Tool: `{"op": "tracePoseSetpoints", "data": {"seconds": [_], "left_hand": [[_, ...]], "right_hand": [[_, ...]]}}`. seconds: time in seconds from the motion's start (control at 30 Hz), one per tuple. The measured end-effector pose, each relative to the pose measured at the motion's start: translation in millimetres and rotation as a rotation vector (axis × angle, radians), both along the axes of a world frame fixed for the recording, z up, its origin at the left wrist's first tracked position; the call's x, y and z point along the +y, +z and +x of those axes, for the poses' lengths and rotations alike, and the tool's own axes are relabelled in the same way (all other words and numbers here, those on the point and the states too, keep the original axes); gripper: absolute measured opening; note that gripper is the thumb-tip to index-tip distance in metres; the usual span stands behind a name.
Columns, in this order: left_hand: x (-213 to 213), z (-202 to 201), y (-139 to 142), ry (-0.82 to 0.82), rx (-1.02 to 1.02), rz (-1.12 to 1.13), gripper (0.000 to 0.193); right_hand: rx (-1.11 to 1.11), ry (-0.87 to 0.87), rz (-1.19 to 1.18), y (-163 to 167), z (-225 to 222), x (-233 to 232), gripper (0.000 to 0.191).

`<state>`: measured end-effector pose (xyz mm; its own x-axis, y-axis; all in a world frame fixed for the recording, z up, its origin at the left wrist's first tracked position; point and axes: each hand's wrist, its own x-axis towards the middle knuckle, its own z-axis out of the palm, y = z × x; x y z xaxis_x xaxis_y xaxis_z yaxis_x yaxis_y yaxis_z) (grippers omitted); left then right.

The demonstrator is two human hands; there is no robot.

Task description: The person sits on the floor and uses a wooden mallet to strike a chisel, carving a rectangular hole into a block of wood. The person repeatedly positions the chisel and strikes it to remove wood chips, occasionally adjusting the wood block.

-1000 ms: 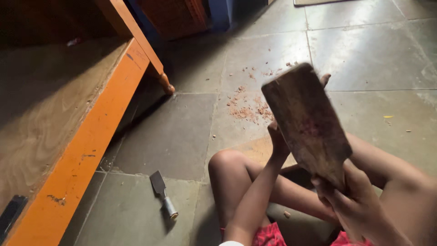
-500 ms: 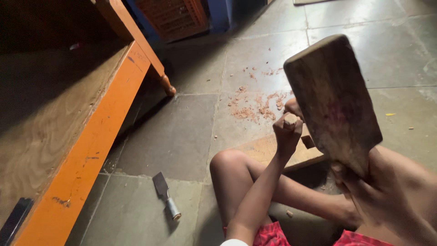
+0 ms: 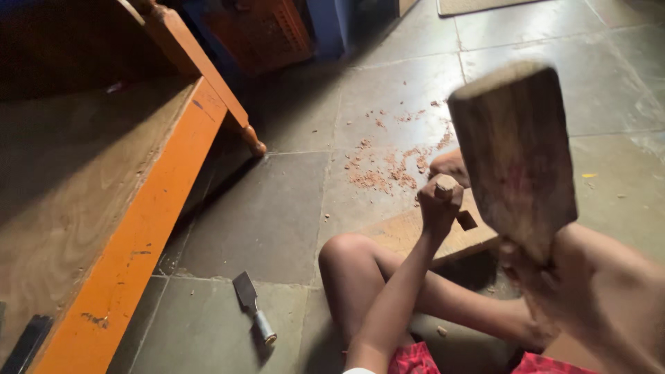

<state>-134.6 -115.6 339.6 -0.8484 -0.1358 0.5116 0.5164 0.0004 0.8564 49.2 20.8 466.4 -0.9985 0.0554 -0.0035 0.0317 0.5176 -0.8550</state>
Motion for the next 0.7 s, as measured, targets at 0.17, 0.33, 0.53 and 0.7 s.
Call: {"op": "tracePoseSetpoints", "data": {"seconds": [0.17, 0.33, 0.53, 0.7], "left_hand": [[-5, 3, 8, 0.010, 0.089, -0.067, 0.015], [0, 6, 16, 0.006, 0.022, -0.036, 0.013], [-1, 8, 11, 0.011, 0.032, -0.036, 0.016], [0, 11, 7, 0.020, 0.008, -0.167, 0.018]], "right_hand": [[-0.543, -0.096, -0.745, 18, 6, -25, 0.025], [-0.395, -0.066, -0.357, 41, 15, 27, 0.031], [0.024, 0.066, -0.546, -22, -9, -10, 0.026], [-0.571, -0.032, -0.888, -11, 13, 16, 0.024]]}}
